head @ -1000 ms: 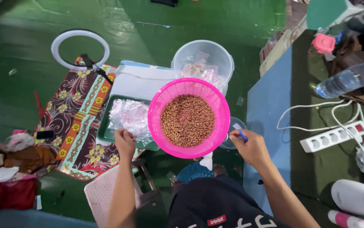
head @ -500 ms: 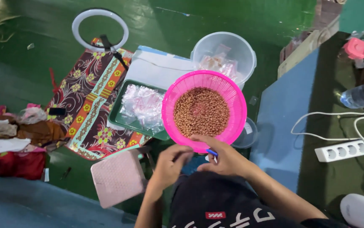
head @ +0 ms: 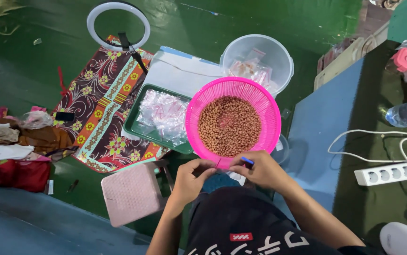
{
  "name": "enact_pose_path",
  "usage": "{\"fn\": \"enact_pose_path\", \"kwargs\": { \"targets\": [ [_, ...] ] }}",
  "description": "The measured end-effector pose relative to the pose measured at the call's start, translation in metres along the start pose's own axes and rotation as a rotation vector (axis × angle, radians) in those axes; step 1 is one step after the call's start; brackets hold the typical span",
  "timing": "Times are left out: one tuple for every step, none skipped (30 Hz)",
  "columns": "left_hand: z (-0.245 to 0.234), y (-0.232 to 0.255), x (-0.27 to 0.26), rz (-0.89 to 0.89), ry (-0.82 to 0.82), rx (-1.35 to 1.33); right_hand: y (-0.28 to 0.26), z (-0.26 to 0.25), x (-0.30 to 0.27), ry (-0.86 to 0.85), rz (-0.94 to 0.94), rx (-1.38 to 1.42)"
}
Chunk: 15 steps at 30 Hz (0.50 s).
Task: Scooping peanuts from a bowl into small plastic bags for packaging using a spoon.
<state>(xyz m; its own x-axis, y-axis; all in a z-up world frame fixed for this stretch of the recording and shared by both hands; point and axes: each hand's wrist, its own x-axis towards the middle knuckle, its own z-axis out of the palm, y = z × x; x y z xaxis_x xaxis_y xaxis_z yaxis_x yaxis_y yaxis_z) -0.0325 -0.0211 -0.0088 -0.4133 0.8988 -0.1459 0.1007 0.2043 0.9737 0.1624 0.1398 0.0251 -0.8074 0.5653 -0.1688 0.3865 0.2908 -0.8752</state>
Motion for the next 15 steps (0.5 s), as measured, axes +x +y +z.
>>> {"fn": "enact_pose_path", "kwargs": {
  "targets": [
    [0.000,0.001,0.000,0.011,0.007,-0.013,0.001,-0.003,0.000,-0.011,0.001,-0.008],
    [0.001,0.001,0.000,0.023,0.013,-0.026,0.002,-0.005,0.001,-0.022,0.002,-0.016],
    [0.001,0.002,0.001,0.023,0.013,-0.026,0.002,-0.009,0.002,-0.021,0.002,-0.015],
    [0.001,0.003,0.002,0.038,0.009,-0.030,0.002,-0.012,0.002,-0.005,0.001,-0.030],
    [0.002,0.004,0.003,0.053,0.006,-0.034,0.002,-0.015,0.002,0.011,0.001,-0.044],
    [0.003,0.004,0.004,0.053,0.005,-0.034,0.006,-0.016,0.003,0.011,0.002,-0.043],
    [0.005,0.005,0.004,0.058,0.015,-0.037,0.011,-0.017,0.004,0.044,0.001,-0.041],
    [0.007,0.005,0.005,0.062,0.026,-0.040,0.015,-0.019,0.005,0.077,0.001,-0.039],
    [0.006,0.008,0.006,0.063,0.025,-0.040,0.014,-0.020,0.005,0.078,0.001,-0.039],
    [0.006,0.010,0.007,0.074,0.026,-0.039,0.013,-0.021,0.005,0.099,0.003,-0.027],
    [0.005,0.013,0.008,0.084,0.026,-0.036,0.013,-0.022,0.004,0.121,0.005,-0.014],
    [0.006,0.010,0.008,0.083,0.024,-0.035,0.007,-0.022,0.004,0.123,0.006,-0.013],
    [0.007,0.007,0.007,0.076,0.038,-0.036,0.001,-0.023,0.003,0.174,0.007,-0.030],
    [0.008,0.004,0.007,0.069,0.052,-0.036,-0.004,-0.023,0.003,0.225,0.009,-0.047],
    [0.009,0.005,0.007,0.068,0.052,-0.036,-0.005,-0.021,0.002,0.225,0.009,-0.046]
  ]
}}
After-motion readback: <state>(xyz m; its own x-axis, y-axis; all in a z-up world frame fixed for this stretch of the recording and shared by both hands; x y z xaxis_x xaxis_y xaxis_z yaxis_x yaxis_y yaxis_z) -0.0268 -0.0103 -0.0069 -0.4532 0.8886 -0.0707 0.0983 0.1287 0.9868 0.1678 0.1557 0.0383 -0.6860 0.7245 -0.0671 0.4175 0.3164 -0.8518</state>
